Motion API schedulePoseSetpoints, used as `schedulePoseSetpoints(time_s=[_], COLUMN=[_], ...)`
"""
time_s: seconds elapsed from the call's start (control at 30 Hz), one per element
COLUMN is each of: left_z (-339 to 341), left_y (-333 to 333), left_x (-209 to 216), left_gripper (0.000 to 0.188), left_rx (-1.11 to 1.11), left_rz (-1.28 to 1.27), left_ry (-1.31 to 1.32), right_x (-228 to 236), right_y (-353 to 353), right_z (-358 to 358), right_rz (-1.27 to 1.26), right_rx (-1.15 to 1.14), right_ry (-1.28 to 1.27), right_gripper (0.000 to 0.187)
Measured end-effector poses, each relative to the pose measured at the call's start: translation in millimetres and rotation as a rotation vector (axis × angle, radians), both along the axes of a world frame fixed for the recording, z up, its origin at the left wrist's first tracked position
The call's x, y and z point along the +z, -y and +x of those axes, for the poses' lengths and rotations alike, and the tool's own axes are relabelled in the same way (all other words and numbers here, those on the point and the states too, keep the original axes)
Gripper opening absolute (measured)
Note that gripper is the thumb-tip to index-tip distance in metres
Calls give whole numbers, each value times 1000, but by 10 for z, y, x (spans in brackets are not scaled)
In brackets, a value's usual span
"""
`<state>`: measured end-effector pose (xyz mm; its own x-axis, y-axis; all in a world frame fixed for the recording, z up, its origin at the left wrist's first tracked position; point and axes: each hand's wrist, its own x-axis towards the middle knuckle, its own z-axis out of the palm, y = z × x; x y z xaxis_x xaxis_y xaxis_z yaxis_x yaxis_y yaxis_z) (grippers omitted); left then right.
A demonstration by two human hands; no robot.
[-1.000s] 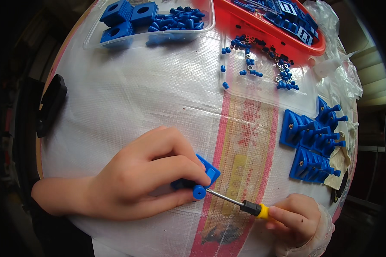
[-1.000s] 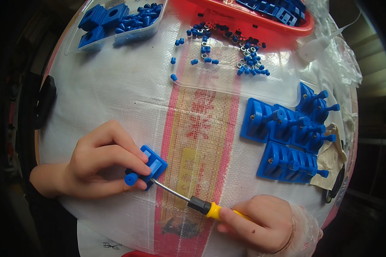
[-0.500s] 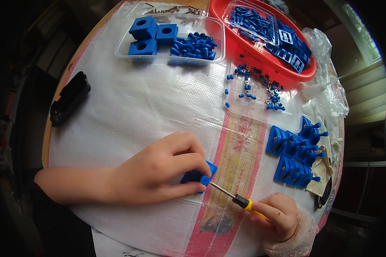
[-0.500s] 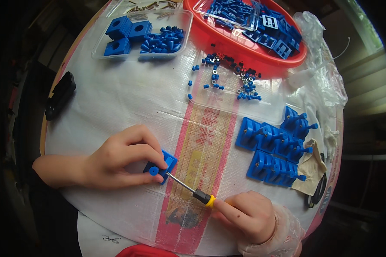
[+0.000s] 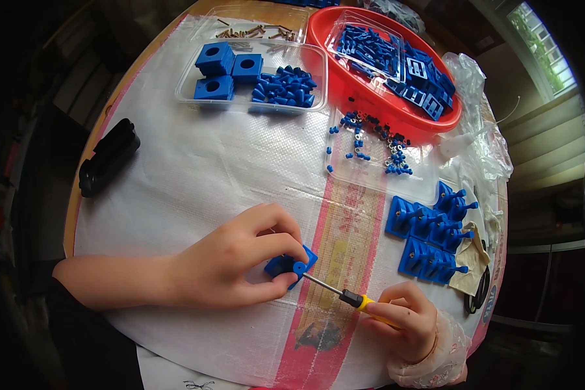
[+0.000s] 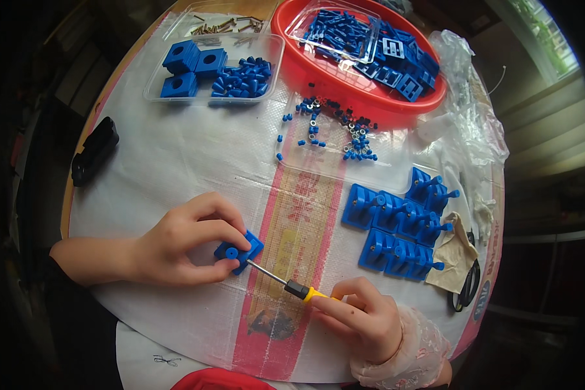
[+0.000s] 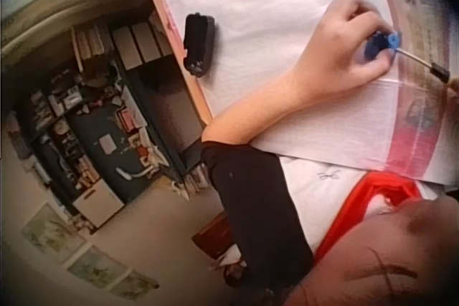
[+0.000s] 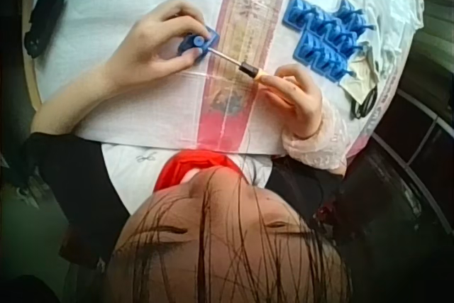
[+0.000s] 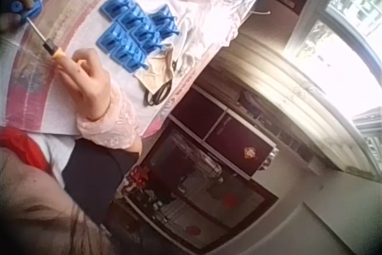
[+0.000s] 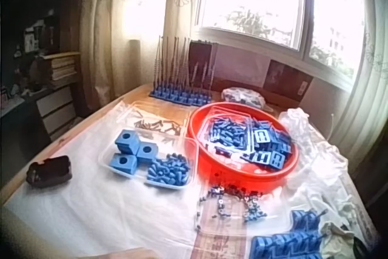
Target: Manually assemble small blue plastic parts using a screwdriver.
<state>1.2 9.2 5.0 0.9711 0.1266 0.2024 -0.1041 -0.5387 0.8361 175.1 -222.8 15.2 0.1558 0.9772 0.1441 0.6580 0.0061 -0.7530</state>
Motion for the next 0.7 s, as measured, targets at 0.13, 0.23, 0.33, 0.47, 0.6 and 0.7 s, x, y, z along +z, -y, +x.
schedulePoseSetpoints(time_s=[0.13,0.23,0.33,0.47,0.6,0.7], left_z=[-13,-9,-2,-2,7,4], left_y=[-12,-11,-12,-17,-18,-19], left_x=[-5,-24,-25,-7,-5,2], left_gripper=[24,26,24,21,20,20], left_rx=[-14,-12,15,4,3,2], left_rz=[46,19,4,-39,-40,-36], left_ry=[4,2,-5,-33,-42,-43], right_x=[13,23,14,-40,-48,-33], right_y=[-29,-64,-63,-33,14,15], right_z=[35,36,59,56,37,75], right_rz=[3,16,19,87,107,128], right_rx=[7,9,21,15,3,57], right_ry=[-13,-16,-11,35,66,131], right_gripper=[37,38,37,35,33,32])
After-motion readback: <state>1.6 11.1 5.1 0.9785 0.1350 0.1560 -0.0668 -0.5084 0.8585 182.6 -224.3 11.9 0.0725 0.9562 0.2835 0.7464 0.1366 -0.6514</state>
